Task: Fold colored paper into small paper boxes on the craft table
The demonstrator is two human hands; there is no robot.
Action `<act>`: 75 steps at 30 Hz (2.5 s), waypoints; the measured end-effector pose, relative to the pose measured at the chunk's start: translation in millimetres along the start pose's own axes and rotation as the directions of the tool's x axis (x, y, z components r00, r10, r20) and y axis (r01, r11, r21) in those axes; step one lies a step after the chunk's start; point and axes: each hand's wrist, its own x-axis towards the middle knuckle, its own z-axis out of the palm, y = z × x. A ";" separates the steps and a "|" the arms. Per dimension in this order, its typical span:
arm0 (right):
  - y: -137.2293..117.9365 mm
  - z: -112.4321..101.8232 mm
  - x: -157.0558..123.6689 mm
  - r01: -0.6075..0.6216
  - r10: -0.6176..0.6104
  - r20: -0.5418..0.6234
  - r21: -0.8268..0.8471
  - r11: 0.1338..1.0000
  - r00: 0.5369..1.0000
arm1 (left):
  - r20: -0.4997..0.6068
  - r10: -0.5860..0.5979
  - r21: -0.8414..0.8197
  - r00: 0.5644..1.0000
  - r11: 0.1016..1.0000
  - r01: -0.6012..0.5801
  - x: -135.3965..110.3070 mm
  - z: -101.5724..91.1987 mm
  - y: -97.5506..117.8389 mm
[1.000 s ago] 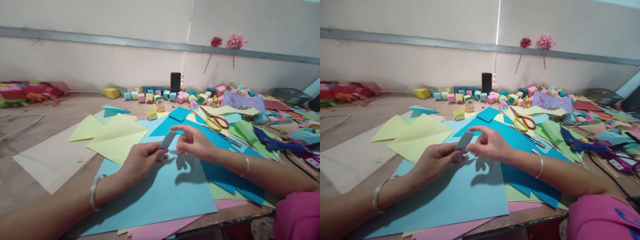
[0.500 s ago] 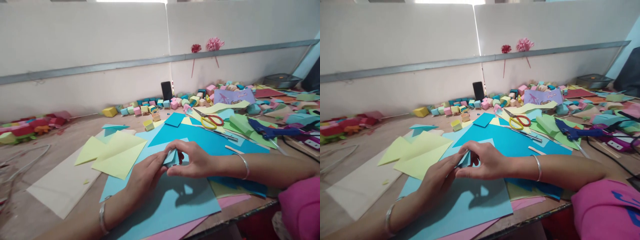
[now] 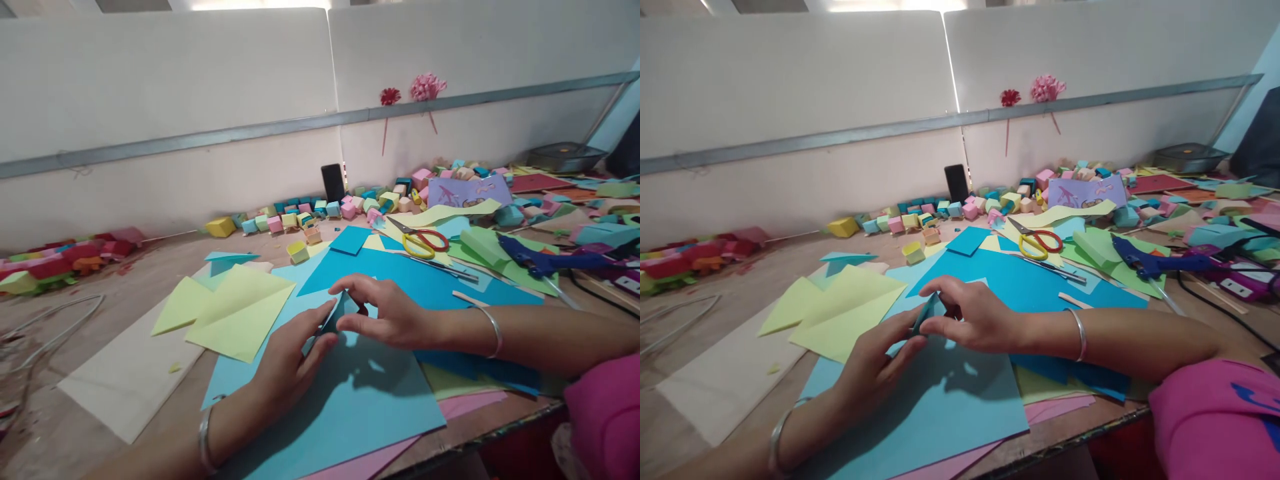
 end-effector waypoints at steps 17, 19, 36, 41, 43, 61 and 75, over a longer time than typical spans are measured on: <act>4.0 3.2 3.2 -0.176 0.172 0.040 0.158 0.972 0.984 | -0.070 -0.280 -0.197 0.958 0.945 0.261 7.9 -2.4 8.1; 3.6 2.6 3.9 -0.195 0.191 0.044 0.170 0.966 0.981 | -0.064 -0.269 -0.189 0.961 0.949 0.253 7.0 -2.0 7.8; 8.5 3.4 4.7 -0.312 0.293 0.108 0.271 0.911 0.950 | -0.044 -0.162 -0.122 0.986 0.980 0.155 5.1 -1.3 5.6; 9.7 0.8 7.7 -0.367 0.332 0.171 0.256 0.894 0.928 | 0.017 -0.077 -0.008 0.997 0.997 0.077 2.2 1.3 1.0; 9.9 1.2 8.1 -0.385 0.351 0.164 0.284 0.878 0.922 | 0.049 -0.017 0.081 0.999 0.997 0.013 0.2 3.4 1.1; 13.5 -15.1 11.8 0.255 -0.259 -0.048 -0.075 0.964 0.965 | 0.018 0.003 0.106 1.000 0.994 -0.005 -4.9 4.3 -3.1; 11.8 -9.5 10.4 0.037 -0.045 -0.080 -0.093 0.995 0.996 | 0.412 -0.442 -0.583 0.797 0.544 0.603 10.7 -0.6 22.4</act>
